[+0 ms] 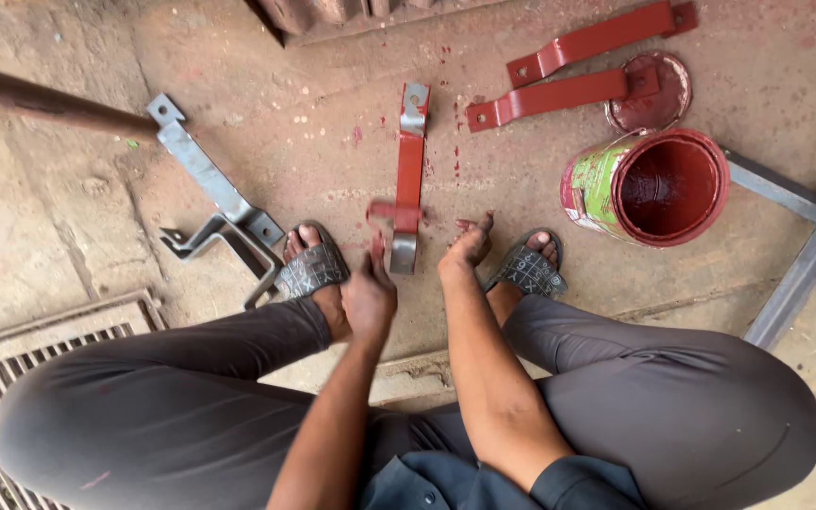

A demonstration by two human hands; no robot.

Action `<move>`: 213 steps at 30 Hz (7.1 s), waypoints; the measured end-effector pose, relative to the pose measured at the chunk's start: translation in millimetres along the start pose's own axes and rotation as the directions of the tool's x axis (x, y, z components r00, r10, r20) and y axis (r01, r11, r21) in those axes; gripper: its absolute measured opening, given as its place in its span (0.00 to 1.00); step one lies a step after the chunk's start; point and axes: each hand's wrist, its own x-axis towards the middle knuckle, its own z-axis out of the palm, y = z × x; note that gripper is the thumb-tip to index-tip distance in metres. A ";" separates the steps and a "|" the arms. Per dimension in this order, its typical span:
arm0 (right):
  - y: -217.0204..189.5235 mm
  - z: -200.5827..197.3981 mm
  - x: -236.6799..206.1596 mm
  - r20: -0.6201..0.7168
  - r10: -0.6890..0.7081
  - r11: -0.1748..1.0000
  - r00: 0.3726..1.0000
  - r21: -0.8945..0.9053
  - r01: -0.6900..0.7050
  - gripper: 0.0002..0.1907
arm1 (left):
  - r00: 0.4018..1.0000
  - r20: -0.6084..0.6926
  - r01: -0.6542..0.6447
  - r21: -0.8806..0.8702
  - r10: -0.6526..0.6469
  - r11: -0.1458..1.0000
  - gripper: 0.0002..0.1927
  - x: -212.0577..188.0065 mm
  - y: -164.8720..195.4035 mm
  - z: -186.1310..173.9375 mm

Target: The person paints several metal brackets red using a small paint roller. They dip the roller into a paint can, apply paint to each bracket, and flip them to cover all sides.

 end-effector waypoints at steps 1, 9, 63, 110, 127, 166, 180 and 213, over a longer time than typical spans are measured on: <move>0.0 -0.9 -2.8 0.016 -0.023 1.000 1.000 -0.008 0.023 0.31 | 1.000 -0.008 -0.004 -0.008 0.004 1.000 0.19 6.6 3.6 0.9; -6.7 -6.3 -4.3 0.034 0.101 0.994 0.994 -0.051 -0.099 0.31 | 0.998 0.005 -0.063 -0.030 0.063 0.998 0.19 -3.3 -13.2 -16.2; 57.2 -28.7 -2.2 0.292 0.601 0.769 0.744 -0.467 -0.437 0.52 | 0.992 0.079 -0.096 -0.039 0.099 0.995 0.22 -57.4 -42.6 -35.9; 54.8 -26.7 -0.9 0.391 0.593 0.797 0.704 -0.412 -0.442 0.61 | 0.978 0.022 -0.204 -0.073 0.206 0.976 0.20 -75.0 -54.5 -43.8; 52.7 -24.6 -0.5 0.355 0.576 0.798 0.736 -0.441 -0.412 0.58 | 0.986 0.072 -0.143 -0.061 0.147 0.988 0.19 -83.1 -58.2 -46.4; 23.5 -18.1 -32.6 0.318 0.537 0.783 0.781 -0.531 -0.323 0.49 | 0.970 -0.111 -0.229 -0.151 0.214 0.962 0.17 62.4 71.5 9.6; 20.9 -8.0 -24.8 0.408 0.471 0.804 0.782 -0.562 -0.191 0.42 | 0.998 -0.001 -0.062 -0.202 0.063 0.977 0.18 71.3 76.1 17.3; 25.8 -7.0 -20.0 0.373 0.420 0.801 0.827 -0.581 -0.144 0.33 | 0.996 -0.045 -0.091 -0.583 0.080 0.807 0.26 76.5 77.3 27.9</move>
